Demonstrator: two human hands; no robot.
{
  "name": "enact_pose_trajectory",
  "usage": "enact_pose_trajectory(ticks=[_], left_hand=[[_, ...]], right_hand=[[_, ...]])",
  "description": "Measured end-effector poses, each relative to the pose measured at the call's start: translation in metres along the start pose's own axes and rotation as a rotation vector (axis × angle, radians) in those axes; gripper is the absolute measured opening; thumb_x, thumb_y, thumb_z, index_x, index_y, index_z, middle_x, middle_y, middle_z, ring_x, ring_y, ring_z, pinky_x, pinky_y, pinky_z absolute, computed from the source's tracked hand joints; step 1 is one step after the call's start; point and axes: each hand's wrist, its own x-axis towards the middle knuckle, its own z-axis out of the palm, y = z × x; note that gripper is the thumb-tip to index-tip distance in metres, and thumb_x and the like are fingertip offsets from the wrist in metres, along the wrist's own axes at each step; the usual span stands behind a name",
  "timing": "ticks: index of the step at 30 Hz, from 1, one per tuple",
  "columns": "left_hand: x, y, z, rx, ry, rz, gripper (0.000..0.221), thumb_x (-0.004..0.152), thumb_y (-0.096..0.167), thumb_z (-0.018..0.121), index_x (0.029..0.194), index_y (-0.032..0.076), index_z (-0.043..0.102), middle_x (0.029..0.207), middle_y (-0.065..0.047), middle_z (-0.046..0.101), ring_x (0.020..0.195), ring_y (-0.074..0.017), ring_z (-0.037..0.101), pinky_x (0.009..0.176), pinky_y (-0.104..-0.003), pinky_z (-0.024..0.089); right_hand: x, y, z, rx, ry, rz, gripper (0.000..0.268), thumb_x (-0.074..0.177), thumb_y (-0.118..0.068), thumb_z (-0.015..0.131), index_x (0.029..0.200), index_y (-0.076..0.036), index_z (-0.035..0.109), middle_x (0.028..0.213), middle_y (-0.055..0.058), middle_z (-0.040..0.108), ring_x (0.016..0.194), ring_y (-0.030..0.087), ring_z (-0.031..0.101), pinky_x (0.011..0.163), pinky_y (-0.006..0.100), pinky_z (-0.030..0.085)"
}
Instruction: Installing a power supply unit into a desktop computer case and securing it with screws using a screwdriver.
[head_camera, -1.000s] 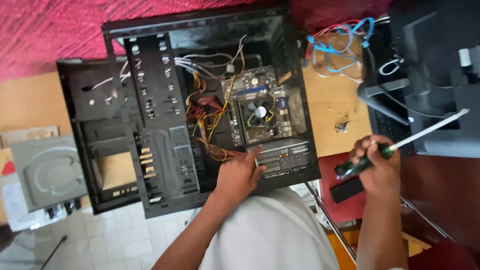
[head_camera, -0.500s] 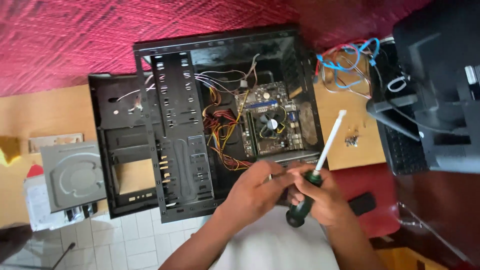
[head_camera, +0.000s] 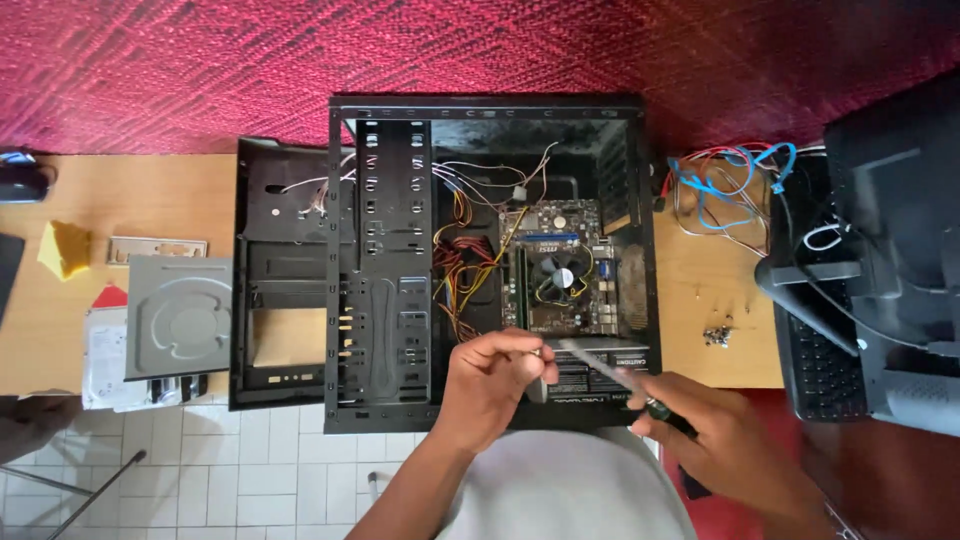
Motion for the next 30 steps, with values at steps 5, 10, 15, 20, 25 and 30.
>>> enact_pose_trajectory(ticks=[5, 10, 15, 20, 25, 30], left_hand=[[0.001, -0.008, 0.01, 0.073, -0.042, -0.029, 0.016, 0.091, 0.002, 0.077, 0.107, 0.0, 0.075, 0.098, -0.02, 0.068, 0.083, -0.0302, 0.073, 0.08, -0.038, 0.066], [0.003, -0.02, 0.015, 0.123, -0.02, -0.003, 0.012, 0.092, 0.001, 0.076, 0.104, 0.003, 0.077, 0.091, -0.018, 0.067, 0.078, -0.0276, 0.073, 0.075, -0.035, 0.064], [0.003, -0.023, 0.019, 0.157, -0.007, -0.045, 0.015, 0.09, -0.001, 0.077, 0.105, 0.001, 0.077, 0.094, -0.019, 0.07, 0.079, -0.0291, 0.073, 0.075, -0.034, 0.065], [0.005, -0.013, 0.02, 0.343, 0.02, -0.131, 0.017, 0.084, -0.003, 0.08, 0.102, -0.003, 0.079, 0.096, -0.016, 0.074, 0.081, -0.0252, 0.074, 0.078, -0.031, 0.068], [0.004, -0.012, 0.012, 0.536, -0.03, -0.269, 0.017, 0.084, 0.005, 0.083, 0.101, 0.003, 0.082, 0.095, -0.013, 0.077, 0.087, -0.0186, 0.07, 0.075, -0.028, 0.06], [0.002, -0.018, -0.001, 0.686, -0.015, -0.248, 0.019, 0.085, 0.017, 0.083, 0.099, 0.005, 0.082, 0.096, -0.01, 0.079, 0.086, -0.0157, 0.073, 0.077, -0.027, 0.062]], right_hand=[[-0.006, 0.003, -0.015, -0.173, -0.007, -0.145, 0.057, 0.089, -0.045, 0.066, 0.145, -0.035, 0.056, 0.108, -0.015, 0.081, 0.092, 0.005, 0.08, 0.07, 0.024, 0.057], [-0.012, 0.015, -0.018, -0.243, 0.059, -0.226, 0.053, 0.092, -0.05, 0.061, 0.143, -0.036, 0.058, 0.105, -0.016, 0.08, 0.086, 0.004, 0.077, 0.06, 0.022, 0.054], [-0.016, 0.025, -0.032, -0.339, -0.052, -0.112, 0.056, 0.089, -0.055, 0.061, 0.144, -0.043, 0.055, 0.106, -0.017, 0.079, 0.082, 0.01, 0.077, 0.058, 0.032, 0.055], [-0.013, 0.024, -0.051, -0.396, -0.12, -0.13, 0.058, 0.085, -0.05, 0.071, 0.141, -0.043, 0.059, 0.1, -0.017, 0.081, 0.073, 0.016, 0.077, 0.058, 0.034, 0.055], [-0.012, 0.04, -0.052, -0.42, -0.389, 0.069, 0.057, 0.087, -0.066, 0.057, 0.141, -0.048, 0.055, 0.125, -0.028, 0.074, 0.104, 0.009, 0.077, 0.081, 0.037, 0.057], [-0.006, 0.033, -0.051, -0.202, -0.505, 0.32, 0.034, 0.088, -0.054, 0.069, 0.118, -0.04, 0.062, 0.122, -0.023, 0.07, 0.101, 0.004, 0.076, 0.084, 0.027, 0.055]])
